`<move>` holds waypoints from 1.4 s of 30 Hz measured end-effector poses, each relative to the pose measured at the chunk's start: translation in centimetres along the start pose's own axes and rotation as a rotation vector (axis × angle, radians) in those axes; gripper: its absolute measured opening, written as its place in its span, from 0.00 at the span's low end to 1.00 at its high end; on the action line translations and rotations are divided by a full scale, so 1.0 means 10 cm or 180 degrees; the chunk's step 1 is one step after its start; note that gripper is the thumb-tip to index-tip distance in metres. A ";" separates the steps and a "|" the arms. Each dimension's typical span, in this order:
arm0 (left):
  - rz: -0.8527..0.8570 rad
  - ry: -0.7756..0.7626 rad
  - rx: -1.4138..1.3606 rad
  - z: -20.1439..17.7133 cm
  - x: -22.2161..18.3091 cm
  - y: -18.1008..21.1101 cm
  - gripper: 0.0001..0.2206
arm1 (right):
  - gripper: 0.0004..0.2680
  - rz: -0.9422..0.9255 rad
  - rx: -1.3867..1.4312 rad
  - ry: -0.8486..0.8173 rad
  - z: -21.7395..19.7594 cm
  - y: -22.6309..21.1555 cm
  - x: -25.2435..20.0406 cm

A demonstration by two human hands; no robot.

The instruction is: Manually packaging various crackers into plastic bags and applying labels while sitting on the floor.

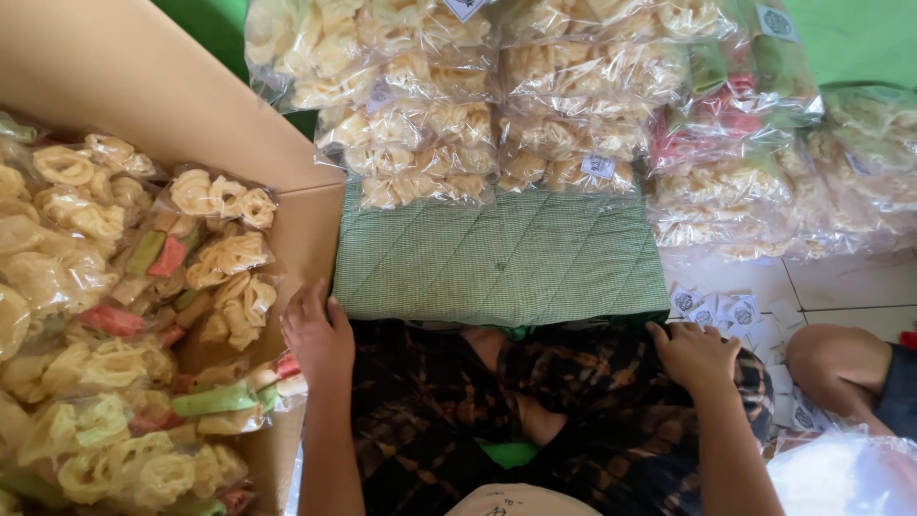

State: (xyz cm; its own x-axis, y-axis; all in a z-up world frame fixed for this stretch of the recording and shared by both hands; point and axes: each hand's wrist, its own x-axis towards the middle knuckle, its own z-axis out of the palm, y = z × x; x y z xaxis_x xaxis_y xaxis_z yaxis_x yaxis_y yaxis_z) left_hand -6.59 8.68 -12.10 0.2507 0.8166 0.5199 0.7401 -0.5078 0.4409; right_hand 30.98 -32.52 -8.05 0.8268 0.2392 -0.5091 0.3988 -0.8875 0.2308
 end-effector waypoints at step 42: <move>-0.0008 0.0068 0.1595 0.29 -0.31 -0.79 0.31 | 0.32 -0.0160 0.0023 0.0450 0.19 -0.29 -0.20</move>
State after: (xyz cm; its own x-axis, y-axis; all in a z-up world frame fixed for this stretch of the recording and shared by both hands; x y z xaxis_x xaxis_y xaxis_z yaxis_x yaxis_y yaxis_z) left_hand -11.37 10.95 -19.35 0.2396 0.8092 0.5365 0.9507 -0.3075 0.0392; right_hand 27.46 -31.22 -9.32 0.8537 0.3361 -0.3978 0.4387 -0.8757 0.2017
